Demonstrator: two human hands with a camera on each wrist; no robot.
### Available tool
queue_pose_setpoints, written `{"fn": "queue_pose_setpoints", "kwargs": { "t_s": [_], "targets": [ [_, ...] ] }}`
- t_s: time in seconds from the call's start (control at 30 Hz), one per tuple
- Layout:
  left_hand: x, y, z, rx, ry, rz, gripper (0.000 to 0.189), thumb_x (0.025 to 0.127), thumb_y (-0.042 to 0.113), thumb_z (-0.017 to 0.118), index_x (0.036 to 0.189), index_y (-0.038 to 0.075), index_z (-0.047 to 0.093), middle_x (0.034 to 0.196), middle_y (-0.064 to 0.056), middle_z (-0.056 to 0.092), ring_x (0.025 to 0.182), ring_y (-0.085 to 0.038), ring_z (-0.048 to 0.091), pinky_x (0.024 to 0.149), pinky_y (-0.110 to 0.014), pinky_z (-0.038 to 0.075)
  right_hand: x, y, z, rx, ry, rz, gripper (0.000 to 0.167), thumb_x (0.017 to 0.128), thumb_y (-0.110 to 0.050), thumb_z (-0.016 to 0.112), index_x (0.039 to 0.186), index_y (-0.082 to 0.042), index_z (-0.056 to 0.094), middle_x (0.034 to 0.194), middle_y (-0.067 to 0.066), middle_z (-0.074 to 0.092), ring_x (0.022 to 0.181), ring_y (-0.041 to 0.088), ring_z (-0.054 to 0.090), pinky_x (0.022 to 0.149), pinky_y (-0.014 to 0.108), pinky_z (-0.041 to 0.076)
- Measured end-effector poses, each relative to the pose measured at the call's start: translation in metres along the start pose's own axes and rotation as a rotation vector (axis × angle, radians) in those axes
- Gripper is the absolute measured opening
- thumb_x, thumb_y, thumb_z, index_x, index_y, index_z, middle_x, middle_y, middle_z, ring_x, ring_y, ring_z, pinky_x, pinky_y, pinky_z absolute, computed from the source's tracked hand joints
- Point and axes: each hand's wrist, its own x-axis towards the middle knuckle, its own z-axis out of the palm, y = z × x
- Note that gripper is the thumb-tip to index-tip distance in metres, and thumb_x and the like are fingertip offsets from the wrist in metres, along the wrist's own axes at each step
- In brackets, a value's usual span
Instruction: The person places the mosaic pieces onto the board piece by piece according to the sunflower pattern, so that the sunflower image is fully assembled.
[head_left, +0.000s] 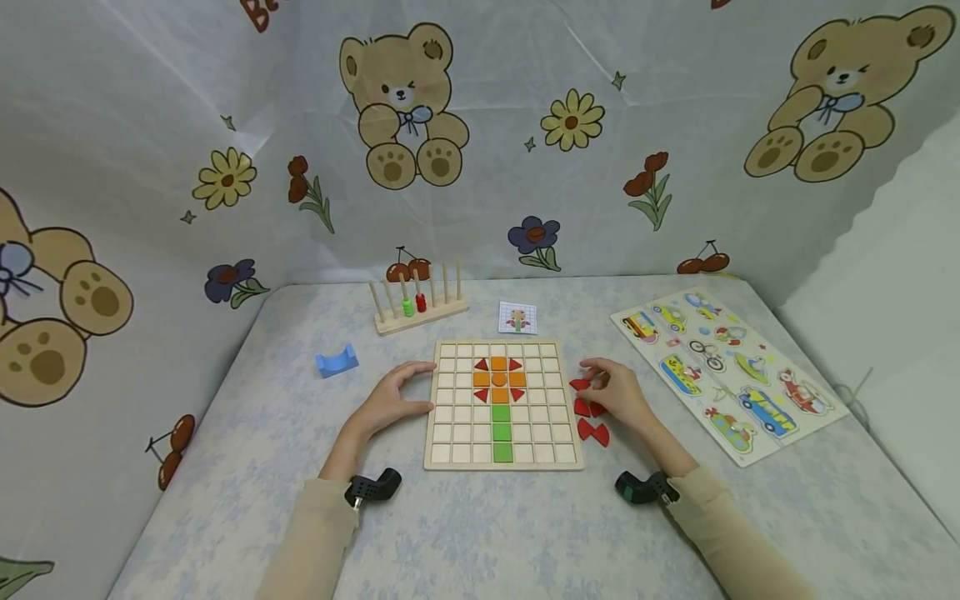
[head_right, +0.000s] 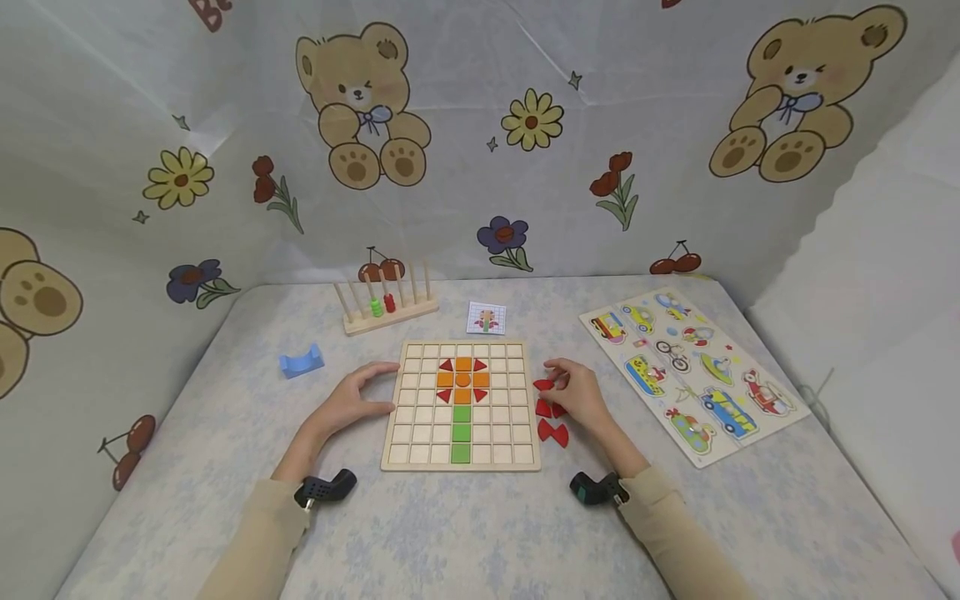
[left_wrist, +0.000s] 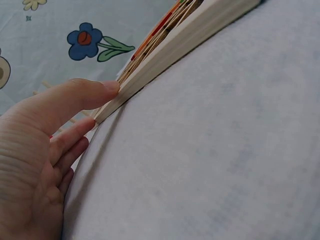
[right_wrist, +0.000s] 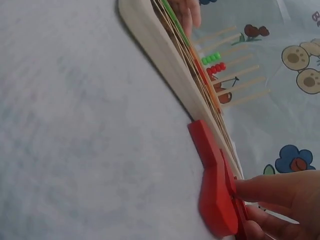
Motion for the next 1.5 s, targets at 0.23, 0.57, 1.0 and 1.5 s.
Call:
{"fn": "queue_pose_setpoints", "kwargs": {
  "t_s": [0.23, 0.57, 1.0, 1.5],
  "targets": [
    [0.001, 0.001, 0.002, -0.004, -0.001, -0.014, 0.069, 0.082, 0.008, 0.080, 0.144, 0.004, 0.050, 0.152, -0.018, 0.044, 0.147, -0.039, 0.029, 0.120, -0.062, 0.022, -0.006, -0.019, 0.006, 0.012, 0.034, -0.017, 0.041, 0.082, 0.001, 0.075, 0.121, 0.007, 0.064, 0.102, 0.021, 0.070, 0.092, 0.029, 0.063, 0.078, 0.028, 0.053],
    [-0.008, 0.036, -0.003, -0.006, -0.030, -0.021, 0.065, 0.084, 0.005, 0.078, 0.142, -0.003, 0.050, 0.150, -0.023, 0.045, 0.146, -0.042, 0.030, 0.119, -0.062, 0.023, -0.021, -0.062, 0.048, 0.130, -0.187, -0.127, 0.039, 0.081, 0.002, 0.076, 0.119, 0.003, 0.067, 0.101, 0.012, 0.073, 0.089, 0.020, 0.064, 0.076, 0.021, 0.051],
    [-0.009, 0.033, -0.002, -0.032, -0.028, -0.023, 0.066, 0.083, 0.005, 0.079, 0.142, -0.002, 0.050, 0.151, -0.022, 0.043, 0.147, -0.041, 0.029, 0.120, -0.061, 0.022, -0.025, -0.065, 0.058, 0.188, -0.201, -0.178, 0.036, 0.083, 0.006, 0.071, 0.118, 0.003, 0.068, 0.103, 0.014, 0.074, 0.090, 0.023, 0.065, 0.075, 0.019, 0.052],
    [-0.002, 0.012, 0.002, 0.000, -0.012, -0.034, 0.069, 0.083, 0.005, 0.079, 0.144, -0.001, 0.048, 0.153, -0.022, 0.041, 0.148, -0.041, 0.028, 0.120, -0.062, 0.021, -0.030, -0.024, -0.001, 0.035, 0.029, -0.071, 0.036, 0.084, 0.011, 0.063, 0.119, 0.007, 0.065, 0.105, 0.021, 0.072, 0.093, 0.031, 0.065, 0.075, 0.024, 0.054]
  ]
}}
